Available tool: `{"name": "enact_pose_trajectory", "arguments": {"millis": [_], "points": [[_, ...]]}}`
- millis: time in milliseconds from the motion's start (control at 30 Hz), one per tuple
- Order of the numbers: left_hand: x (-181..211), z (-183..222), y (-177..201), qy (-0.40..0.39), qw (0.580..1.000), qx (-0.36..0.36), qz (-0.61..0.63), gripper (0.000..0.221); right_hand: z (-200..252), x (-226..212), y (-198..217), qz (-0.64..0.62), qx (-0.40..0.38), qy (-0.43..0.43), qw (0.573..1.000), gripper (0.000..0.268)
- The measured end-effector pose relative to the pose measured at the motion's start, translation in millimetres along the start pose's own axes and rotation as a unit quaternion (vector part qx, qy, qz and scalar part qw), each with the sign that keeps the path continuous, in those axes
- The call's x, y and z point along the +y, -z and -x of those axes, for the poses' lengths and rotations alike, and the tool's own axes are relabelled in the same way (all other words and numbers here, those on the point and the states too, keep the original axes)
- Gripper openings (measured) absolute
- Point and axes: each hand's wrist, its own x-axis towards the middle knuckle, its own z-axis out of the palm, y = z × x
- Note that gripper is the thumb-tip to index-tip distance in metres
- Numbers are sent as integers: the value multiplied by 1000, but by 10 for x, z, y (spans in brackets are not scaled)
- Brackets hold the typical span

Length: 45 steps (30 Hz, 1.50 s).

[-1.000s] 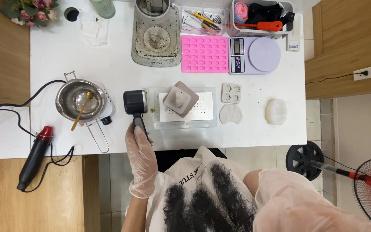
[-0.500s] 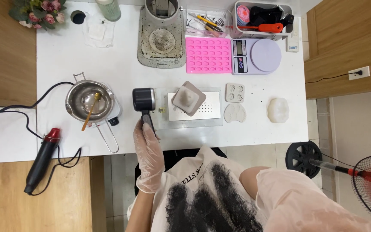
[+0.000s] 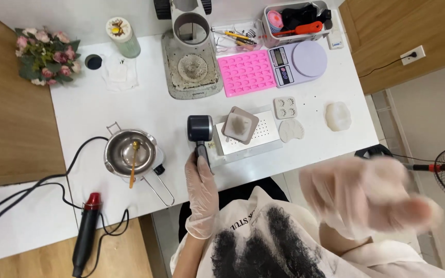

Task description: Cleaning and preparing silicone molds for use by removing excess material with a scraping tool.

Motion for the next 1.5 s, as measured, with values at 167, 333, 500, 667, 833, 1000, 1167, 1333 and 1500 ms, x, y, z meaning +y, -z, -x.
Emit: {"name": "enact_pose_trajectory", "arguments": {"millis": [167, 333, 500, 667, 833, 1000, 1167, 1333, 1500], "points": [[-261, -178, 65, 40, 996, -75, 39, 53, 141, 608, 221, 137, 315, 61, 937, 39], [-320, -149, 135, 69, 987, -116, 83, 50, 330, 948, 192, 237, 517, -34, 822, 41], [-470, -58, 177, 50, 978, -155, 129, 49, 359, 1357, -129, 408, 434, -282, 752, 42], [-601, 14, 237, 58, 969, -175, 163, 51, 380, 1641, 113, 462, 494, -212, 705, 52], [-396, 80, 325, 78, 972, -198, 104, 51, 159, 1685, 328, 429, 451, -198, 757, 68], [-327, 142, 345, 15, 979, -193, 72, 53, 228, 1750, 285, 448, 447, -134, 762, 59], [-29, 380, 233, -95, 972, -214, 13, 61, 448, 1662, -109, 394, 327, -127, 850, 76], [4, 572, 63, -106, 963, -242, 53, 65, 718, 1816, 271, 311, 433, -55, 844, 67], [-3, 482, 45, -25, 991, -71, 113, 61, 232, 1650, 887, 431, 292, -147, 841, 55]]}}
